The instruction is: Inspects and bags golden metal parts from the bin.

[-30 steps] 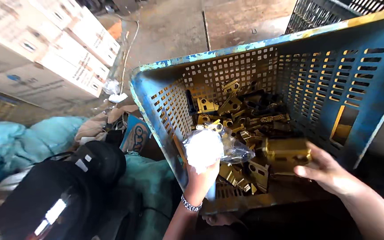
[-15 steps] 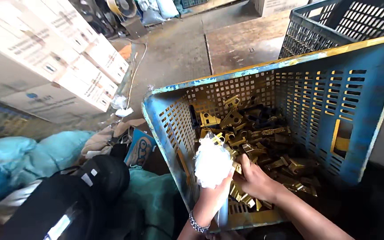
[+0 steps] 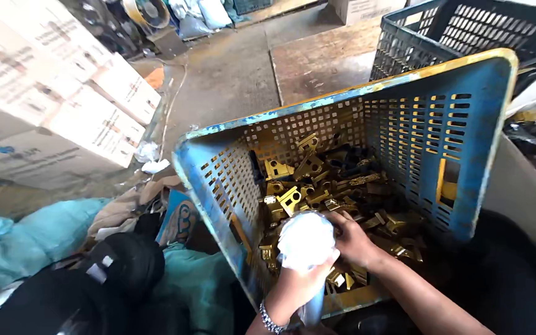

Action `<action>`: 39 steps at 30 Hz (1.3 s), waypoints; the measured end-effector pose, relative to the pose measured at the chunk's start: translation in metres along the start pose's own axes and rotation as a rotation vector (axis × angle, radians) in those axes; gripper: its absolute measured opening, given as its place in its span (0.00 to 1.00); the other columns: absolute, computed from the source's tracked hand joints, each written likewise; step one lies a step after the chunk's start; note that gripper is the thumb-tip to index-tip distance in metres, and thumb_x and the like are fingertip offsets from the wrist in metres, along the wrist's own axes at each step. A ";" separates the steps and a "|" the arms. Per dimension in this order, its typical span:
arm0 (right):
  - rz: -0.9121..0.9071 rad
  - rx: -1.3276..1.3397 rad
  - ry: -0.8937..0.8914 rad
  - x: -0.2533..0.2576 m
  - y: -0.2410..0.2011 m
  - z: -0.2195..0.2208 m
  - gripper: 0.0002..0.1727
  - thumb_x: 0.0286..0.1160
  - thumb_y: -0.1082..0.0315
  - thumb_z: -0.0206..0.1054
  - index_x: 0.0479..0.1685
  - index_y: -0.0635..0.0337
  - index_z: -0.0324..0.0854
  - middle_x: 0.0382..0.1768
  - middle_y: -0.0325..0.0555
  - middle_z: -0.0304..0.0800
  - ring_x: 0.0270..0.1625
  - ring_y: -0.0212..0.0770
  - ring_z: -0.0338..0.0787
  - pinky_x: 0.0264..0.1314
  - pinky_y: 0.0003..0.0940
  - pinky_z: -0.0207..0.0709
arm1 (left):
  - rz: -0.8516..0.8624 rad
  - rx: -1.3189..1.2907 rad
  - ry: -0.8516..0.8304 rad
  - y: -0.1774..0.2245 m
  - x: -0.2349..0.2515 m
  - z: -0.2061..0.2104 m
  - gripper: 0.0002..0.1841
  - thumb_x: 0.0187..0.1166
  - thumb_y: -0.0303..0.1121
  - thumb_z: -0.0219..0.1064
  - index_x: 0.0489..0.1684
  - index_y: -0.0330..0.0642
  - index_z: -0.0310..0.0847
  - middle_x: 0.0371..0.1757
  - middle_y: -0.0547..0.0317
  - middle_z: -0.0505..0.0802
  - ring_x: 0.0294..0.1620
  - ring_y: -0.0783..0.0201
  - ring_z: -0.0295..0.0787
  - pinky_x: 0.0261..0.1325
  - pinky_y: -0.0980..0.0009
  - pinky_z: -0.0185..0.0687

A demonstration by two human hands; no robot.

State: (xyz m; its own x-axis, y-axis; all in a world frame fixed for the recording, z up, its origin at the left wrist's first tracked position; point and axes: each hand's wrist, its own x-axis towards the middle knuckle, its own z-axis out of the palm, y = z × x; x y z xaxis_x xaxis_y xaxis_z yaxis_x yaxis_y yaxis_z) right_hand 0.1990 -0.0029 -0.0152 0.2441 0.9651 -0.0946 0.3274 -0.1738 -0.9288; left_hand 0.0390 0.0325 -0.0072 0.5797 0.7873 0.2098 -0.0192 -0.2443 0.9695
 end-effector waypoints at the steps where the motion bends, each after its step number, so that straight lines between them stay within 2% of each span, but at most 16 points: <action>1: 0.037 0.010 -0.027 -0.001 0.000 -0.003 0.24 0.73 0.65 0.72 0.68 0.65 0.83 0.63 0.65 0.84 0.68 0.59 0.81 0.71 0.50 0.75 | -0.022 -0.029 -0.006 -0.001 -0.001 0.000 0.13 0.68 0.26 0.78 0.47 0.29 0.85 0.40 0.59 0.96 0.40 0.72 0.93 0.50 0.73 0.92; 4: 0.011 0.043 -0.144 -0.007 0.002 -0.036 0.17 0.73 0.67 0.73 0.55 0.73 0.85 0.59 0.66 0.86 0.68 0.57 0.81 0.75 0.48 0.72 | -0.128 -0.176 0.075 0.003 -0.004 -0.010 0.19 0.71 0.24 0.71 0.59 0.27 0.78 0.42 0.61 0.95 0.36 0.71 0.92 0.42 0.73 0.91; 5: -0.102 0.106 -0.176 -0.014 0.008 -0.058 0.13 0.72 0.68 0.74 0.48 0.70 0.88 0.54 0.60 0.89 0.63 0.50 0.84 0.71 0.43 0.75 | -0.189 -0.224 0.132 0.008 -0.004 -0.018 0.18 0.71 0.22 0.65 0.61 0.29 0.75 0.41 0.63 0.96 0.33 0.72 0.91 0.40 0.74 0.90; 7: -0.435 0.443 -0.156 -0.027 0.038 -0.103 0.07 0.75 0.59 0.71 0.44 0.49 0.89 0.48 0.31 0.90 0.56 0.25 0.85 0.61 0.23 0.79 | -0.355 -0.266 0.295 0.022 -0.005 -0.029 0.11 0.76 0.21 0.52 0.50 0.38 0.77 0.31 0.68 0.95 0.29 0.72 0.92 0.38 0.74 0.91; 9: -0.668 1.051 0.065 -0.024 0.055 -0.118 0.15 0.78 0.50 0.66 0.53 0.44 0.92 0.50 0.30 0.95 0.54 0.26 0.92 0.59 0.25 0.84 | -0.365 -0.232 0.354 0.026 -0.004 -0.028 0.12 0.72 0.17 0.58 0.51 0.36 0.77 0.33 0.68 0.95 0.34 0.72 0.94 0.44 0.72 0.93; 11: -0.550 1.352 0.225 -0.014 0.034 -0.104 0.19 0.83 0.48 0.60 0.52 0.50 0.90 0.40 0.36 0.95 0.40 0.31 0.94 0.44 0.27 0.88 | -0.244 -0.091 0.260 0.016 -0.006 -0.020 0.29 0.58 0.15 0.76 0.63 0.26 0.71 0.47 0.66 0.94 0.50 0.78 0.92 0.58 0.75 0.90; 12: -0.358 1.234 0.171 -0.013 0.026 -0.089 0.20 0.86 0.46 0.58 0.56 0.50 0.86 0.41 0.38 0.94 0.41 0.33 0.94 0.46 0.29 0.88 | -0.170 0.012 0.212 0.009 -0.005 -0.013 0.33 0.54 0.19 0.82 0.63 0.21 0.71 0.50 0.63 0.93 0.53 0.80 0.90 0.61 0.78 0.87; 13: -0.202 1.000 0.018 -0.017 0.017 -0.071 0.20 0.89 0.51 0.55 0.64 0.57 0.77 0.51 0.45 0.91 0.48 0.36 0.92 0.53 0.32 0.88 | -0.084 0.147 0.164 0.005 -0.002 -0.006 0.33 0.53 0.25 0.85 0.59 0.18 0.75 0.51 0.59 0.93 0.55 0.82 0.88 0.63 0.82 0.84; 14: -0.098 0.779 -0.099 -0.019 0.003 -0.056 0.20 0.87 0.62 0.58 0.67 0.68 0.76 0.57 0.50 0.88 0.52 0.37 0.91 0.56 0.33 0.88 | 0.010 0.279 0.118 0.001 0.002 0.000 0.31 0.54 0.30 0.85 0.54 0.17 0.79 0.49 0.53 0.93 0.54 0.82 0.87 0.64 0.83 0.81; 17: 0.029 0.437 -0.099 -0.021 -0.012 -0.038 0.09 0.78 0.74 0.66 0.49 0.72 0.82 0.43 0.44 0.89 0.42 0.28 0.88 0.51 0.26 0.84 | 0.132 0.351 0.019 -0.003 0.000 0.007 0.26 0.58 0.35 0.84 0.49 0.22 0.84 0.47 0.52 0.94 0.54 0.79 0.89 0.65 0.81 0.81; 20: 0.132 0.507 -0.168 -0.025 -0.007 -0.037 0.09 0.87 0.69 0.59 0.51 0.66 0.79 0.39 0.36 0.86 0.38 0.24 0.87 0.48 0.23 0.84 | 0.130 0.268 -0.012 -0.001 0.000 0.005 0.29 0.57 0.35 0.86 0.54 0.24 0.83 0.51 0.58 0.94 0.57 0.81 0.88 0.68 0.80 0.82; 23: 0.101 0.572 -0.236 -0.035 -0.005 -0.023 0.17 0.82 0.68 0.64 0.64 0.70 0.77 0.51 0.43 0.88 0.47 0.27 0.90 0.54 0.25 0.87 | 0.099 0.318 0.001 -0.008 -0.004 0.008 0.26 0.55 0.35 0.86 0.48 0.25 0.85 0.46 0.55 0.95 0.52 0.79 0.90 0.64 0.80 0.84; 28: 0.092 0.497 -0.093 -0.025 0.002 -0.024 0.07 0.84 0.72 0.60 0.49 0.64 0.83 0.32 0.29 0.88 0.31 0.21 0.88 0.40 0.20 0.86 | -0.169 -0.043 0.087 0.003 -0.002 0.007 0.36 0.47 0.24 0.89 0.59 0.23 0.77 0.51 0.59 0.95 0.55 0.73 0.92 0.65 0.73 0.88; 32: 0.155 0.528 -0.117 -0.025 -0.002 -0.017 0.10 0.84 0.66 0.63 0.31 0.53 0.77 0.17 0.25 0.77 0.15 0.19 0.73 0.18 0.16 0.69 | -0.259 -0.273 0.068 0.010 0.000 0.008 0.36 0.60 0.22 0.81 0.72 0.23 0.71 0.61 0.58 0.92 0.61 0.72 0.89 0.68 0.73 0.85; 35: 0.073 0.679 -0.326 -0.029 0.004 -0.035 0.05 0.80 0.73 0.64 0.39 0.52 0.82 0.27 0.26 0.90 0.23 0.24 0.88 0.29 0.22 0.87 | -0.235 -0.055 0.071 0.004 0.008 -0.018 0.29 0.62 0.26 0.81 0.65 0.26 0.78 0.52 0.61 0.94 0.53 0.75 0.92 0.61 0.75 0.88; 39: 0.075 0.612 -0.314 -0.026 0.004 -0.041 0.06 0.78 0.73 0.65 0.36 0.50 0.81 0.24 0.24 0.87 0.20 0.22 0.85 0.25 0.20 0.83 | -0.290 -0.062 -0.170 0.006 0.012 -0.041 0.32 0.58 0.25 0.83 0.66 0.28 0.78 0.52 0.63 0.94 0.52 0.75 0.91 0.62 0.76 0.88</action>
State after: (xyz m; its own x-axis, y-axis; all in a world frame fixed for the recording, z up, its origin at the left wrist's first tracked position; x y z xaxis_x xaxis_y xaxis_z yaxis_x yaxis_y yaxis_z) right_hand 0.2312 -0.0368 -0.0017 -0.0600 0.9818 -0.1803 -0.2765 -0.1899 -0.9421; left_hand 0.0131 0.0637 0.0067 0.6958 0.7119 -0.0951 0.1201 0.0152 0.9926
